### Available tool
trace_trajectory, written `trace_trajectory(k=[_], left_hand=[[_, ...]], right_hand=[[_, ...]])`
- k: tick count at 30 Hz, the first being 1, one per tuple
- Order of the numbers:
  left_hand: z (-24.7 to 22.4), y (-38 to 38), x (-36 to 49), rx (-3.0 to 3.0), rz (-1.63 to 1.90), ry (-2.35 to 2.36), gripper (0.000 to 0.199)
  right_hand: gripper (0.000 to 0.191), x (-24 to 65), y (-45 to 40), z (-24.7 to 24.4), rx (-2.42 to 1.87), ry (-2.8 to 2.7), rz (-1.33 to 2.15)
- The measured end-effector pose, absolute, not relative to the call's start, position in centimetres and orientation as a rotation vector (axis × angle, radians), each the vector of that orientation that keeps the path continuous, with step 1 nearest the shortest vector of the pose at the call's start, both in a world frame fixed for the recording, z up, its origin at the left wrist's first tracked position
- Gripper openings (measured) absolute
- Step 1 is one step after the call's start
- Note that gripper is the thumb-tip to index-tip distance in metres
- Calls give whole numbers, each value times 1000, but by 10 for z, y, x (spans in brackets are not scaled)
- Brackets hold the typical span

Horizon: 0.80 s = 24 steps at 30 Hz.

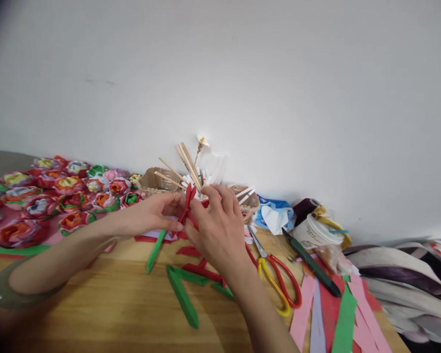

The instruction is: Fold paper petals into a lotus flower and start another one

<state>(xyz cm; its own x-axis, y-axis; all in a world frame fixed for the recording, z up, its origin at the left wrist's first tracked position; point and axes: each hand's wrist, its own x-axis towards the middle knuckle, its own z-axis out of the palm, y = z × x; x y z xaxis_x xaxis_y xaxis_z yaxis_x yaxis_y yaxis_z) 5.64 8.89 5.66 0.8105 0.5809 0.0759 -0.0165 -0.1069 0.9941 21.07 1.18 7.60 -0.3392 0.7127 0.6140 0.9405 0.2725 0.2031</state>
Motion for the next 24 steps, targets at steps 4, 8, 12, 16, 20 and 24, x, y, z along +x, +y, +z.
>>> trace_trajectory(k=[4,8,12,16,20,24], left_hand=[[58,88,58,1570,545,476,25],[62,87,58,1533,526,508,22],[66,85,59,1499,469,512,21],[72,79,57,1550,508,634,52],[77,75,51,1908,614,685,83],[78,77,44,2331,527,641,64]], right_hand=[[15,212,14,74,-1418,-2241,-764],[18,214,16,69,-1435,-2285,-741],[16,217,17,66,-1449,-2320,-769],[20,220,17,67,-1356,-2345,-773],[21,224,17,68,-1289,-2397,-671],[19,225,16,69,-1301,-2448,-552]])
